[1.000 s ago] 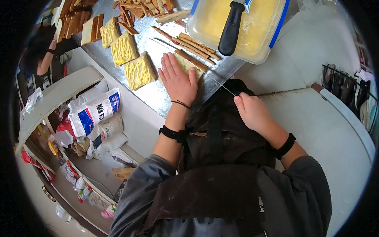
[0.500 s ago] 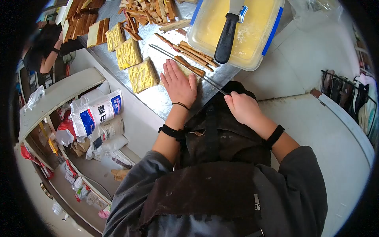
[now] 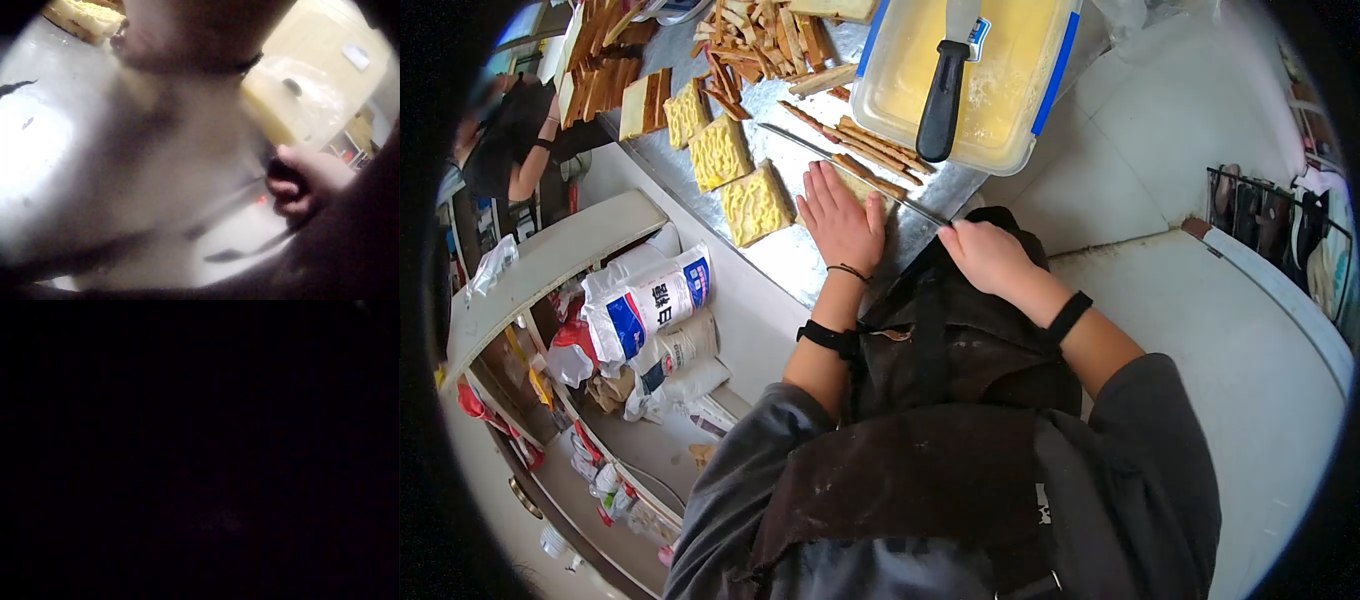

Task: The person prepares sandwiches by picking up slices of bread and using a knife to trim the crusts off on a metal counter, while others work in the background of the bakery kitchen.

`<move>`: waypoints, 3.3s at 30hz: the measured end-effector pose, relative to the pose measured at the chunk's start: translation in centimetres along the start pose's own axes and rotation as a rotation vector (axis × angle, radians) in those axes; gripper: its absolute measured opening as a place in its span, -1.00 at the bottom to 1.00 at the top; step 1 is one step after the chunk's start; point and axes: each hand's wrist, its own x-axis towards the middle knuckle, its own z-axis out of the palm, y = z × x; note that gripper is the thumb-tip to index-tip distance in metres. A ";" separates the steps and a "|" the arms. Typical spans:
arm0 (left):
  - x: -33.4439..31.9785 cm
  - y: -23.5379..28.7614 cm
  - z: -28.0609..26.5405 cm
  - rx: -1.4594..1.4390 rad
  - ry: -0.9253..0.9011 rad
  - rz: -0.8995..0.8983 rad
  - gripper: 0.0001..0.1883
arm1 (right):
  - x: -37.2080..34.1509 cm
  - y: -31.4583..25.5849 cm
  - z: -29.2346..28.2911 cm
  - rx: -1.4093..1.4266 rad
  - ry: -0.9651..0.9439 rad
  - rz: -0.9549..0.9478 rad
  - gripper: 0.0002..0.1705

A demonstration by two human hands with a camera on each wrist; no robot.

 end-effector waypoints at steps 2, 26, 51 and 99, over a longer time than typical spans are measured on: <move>0.1 0.2 -0.2 0.009 -0.009 -0.011 -0.16 | -1.9 1.7 -0.5 -0.050 -0.019 0.027 -0.47; 0.9 -2.7 -4.5 -0.218 -0.136 0.075 -0.02 | -2.1 0.5 -4.6 0.251 0.010 -0.117 -0.50; 16.9 -2.8 -12.3 -1.938 -0.235 -0.177 -0.24 | -5.0 0.0 -12.9 0.841 0.065 0.040 -0.55; 28.4 -38.9 -17.3 -1.738 -0.182 -0.408 -0.71 | -13.3 -6.8 4.7 0.621 0.315 0.374 -0.51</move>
